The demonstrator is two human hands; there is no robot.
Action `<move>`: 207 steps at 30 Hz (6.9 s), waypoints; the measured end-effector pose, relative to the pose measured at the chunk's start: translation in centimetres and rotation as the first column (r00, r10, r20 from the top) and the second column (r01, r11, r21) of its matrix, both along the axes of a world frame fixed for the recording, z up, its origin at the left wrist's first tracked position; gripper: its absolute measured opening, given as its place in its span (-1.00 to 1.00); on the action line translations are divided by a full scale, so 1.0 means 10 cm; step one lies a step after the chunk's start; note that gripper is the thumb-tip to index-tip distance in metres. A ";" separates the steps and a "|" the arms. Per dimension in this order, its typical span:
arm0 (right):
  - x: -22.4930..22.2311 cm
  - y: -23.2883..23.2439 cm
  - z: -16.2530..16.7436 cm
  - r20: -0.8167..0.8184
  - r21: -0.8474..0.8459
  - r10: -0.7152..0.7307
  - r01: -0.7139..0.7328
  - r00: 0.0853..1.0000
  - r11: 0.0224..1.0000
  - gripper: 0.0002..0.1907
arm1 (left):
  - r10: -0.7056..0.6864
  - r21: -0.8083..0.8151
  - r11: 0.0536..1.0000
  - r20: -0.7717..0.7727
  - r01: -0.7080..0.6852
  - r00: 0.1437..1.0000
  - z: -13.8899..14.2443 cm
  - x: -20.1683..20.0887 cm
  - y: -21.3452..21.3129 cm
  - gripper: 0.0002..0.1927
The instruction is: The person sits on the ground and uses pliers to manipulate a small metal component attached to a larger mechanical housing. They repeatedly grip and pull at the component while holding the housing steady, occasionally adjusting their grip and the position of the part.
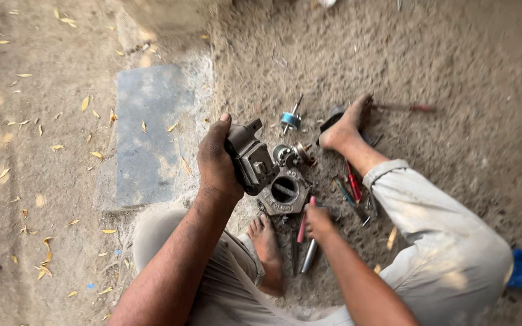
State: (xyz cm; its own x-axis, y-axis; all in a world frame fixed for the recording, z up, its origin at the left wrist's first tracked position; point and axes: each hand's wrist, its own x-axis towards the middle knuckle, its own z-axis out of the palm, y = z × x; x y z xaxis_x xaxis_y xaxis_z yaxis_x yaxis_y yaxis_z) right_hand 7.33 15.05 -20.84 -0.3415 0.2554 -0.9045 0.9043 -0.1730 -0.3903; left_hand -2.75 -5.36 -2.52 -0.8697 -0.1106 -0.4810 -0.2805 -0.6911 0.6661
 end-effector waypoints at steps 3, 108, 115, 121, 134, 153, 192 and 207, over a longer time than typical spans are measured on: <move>-0.13 0.26 0.34 -0.083 -0.005 -0.045 0.045 0.996 0.999 -0.68 | 0.034 0.054 0.998 -0.034 -0.033 0.999 0.05 0.03 -0.03 -0.63; 1.30 0.42 1.94 -0.672 -0.626 -0.092 -0.498 0.734 0.600 -0.42 | -0.549 -0.357 0.823 -0.297 0.442 0.781 -0.05 0.31 0.20 -0.52; 1.27 0.45 1.95 -0.587 -0.774 -0.209 -0.467 0.782 0.428 -0.49 | -0.687 -0.484 0.718 -0.375 0.500 0.622 0.05 0.33 0.19 -0.54; 1.29 0.54 1.83 -0.462 -0.883 -0.288 -0.404 0.839 0.239 -0.61 | -0.709 -0.492 0.703 -0.433 0.514 0.556 0.03 0.35 0.17 -0.57; 1.30 0.37 1.80 -0.523 0.668 0.776 -0.396 0.353 0.630 -0.55 | -0.751 -0.753 0.573 -0.325 0.323 0.574 0.01 0.35 0.25 -0.58; 1.30 0.42 1.74 -0.772 -0.366 0.084 -0.549 0.630 0.751 -0.65 | -0.790 -0.742 0.576 -0.398 0.342 0.467 0.08 0.38 0.20 -0.55; 1.38 0.18 1.53 -0.559 0.718 0.774 -0.294 0.296 0.631 -0.53 | -0.796 -0.864 0.473 -0.336 0.171 0.504 0.11 0.41 0.21 -0.57; 1.42 0.51 1.60 -0.555 -0.820 -0.286 -0.454 0.781 0.350 -0.49 | -0.798 -0.763 0.573 -0.439 0.298 0.413 0.08 0.43 0.19 -0.58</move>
